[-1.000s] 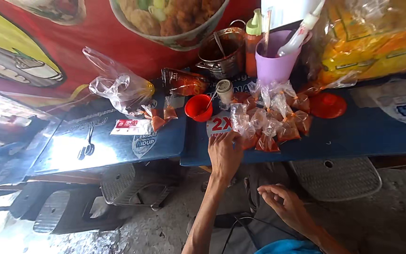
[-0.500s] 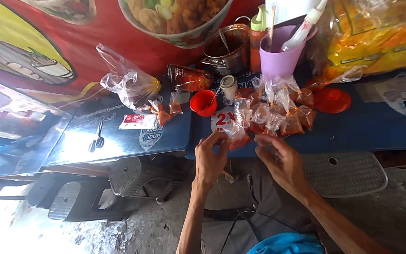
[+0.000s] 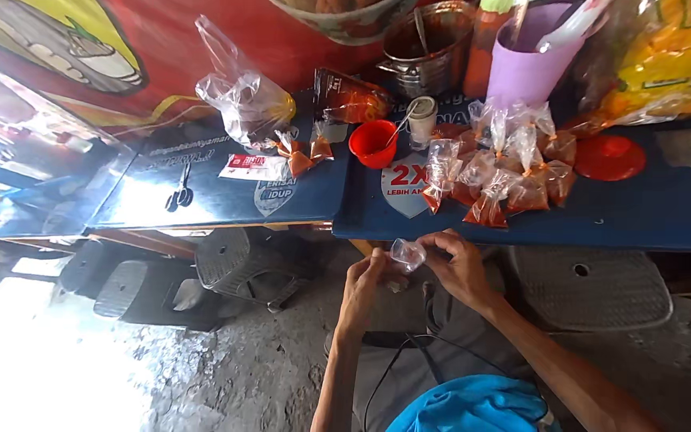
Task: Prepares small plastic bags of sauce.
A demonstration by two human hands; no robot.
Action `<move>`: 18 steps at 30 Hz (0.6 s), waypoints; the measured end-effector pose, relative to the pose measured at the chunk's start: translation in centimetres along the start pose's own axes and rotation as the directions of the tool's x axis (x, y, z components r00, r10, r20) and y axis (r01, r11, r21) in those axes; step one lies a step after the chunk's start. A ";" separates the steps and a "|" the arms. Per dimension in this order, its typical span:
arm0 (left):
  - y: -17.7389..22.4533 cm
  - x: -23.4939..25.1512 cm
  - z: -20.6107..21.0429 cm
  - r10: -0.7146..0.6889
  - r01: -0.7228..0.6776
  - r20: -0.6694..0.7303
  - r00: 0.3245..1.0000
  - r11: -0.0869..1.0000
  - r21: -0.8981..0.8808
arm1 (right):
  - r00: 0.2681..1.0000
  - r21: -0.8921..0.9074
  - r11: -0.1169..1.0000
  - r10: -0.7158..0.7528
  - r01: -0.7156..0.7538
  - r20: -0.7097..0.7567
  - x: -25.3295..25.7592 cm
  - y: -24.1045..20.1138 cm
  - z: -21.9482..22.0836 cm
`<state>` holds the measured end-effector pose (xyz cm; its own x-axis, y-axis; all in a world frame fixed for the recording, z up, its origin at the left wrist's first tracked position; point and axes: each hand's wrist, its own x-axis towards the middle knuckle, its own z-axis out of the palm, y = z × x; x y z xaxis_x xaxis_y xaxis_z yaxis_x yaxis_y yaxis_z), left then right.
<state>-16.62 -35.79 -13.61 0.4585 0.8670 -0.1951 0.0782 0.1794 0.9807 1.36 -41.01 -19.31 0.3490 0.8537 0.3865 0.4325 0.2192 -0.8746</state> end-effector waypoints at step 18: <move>-10.1 -0.7 -2.4 0.050 -0.080 -0.246 0.968 0.991 -0.112 | 0.971 -0.373 0.926 0.133 -0.051 0.198 -4.9 4.7 4.8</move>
<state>-19.86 -37.14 -23.44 0.2299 0.9626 -0.1433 -0.0580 0.1605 0.9853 -2.27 -41.89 -26.73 0.2323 0.9517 0.2009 0.6932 -0.0171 -0.7205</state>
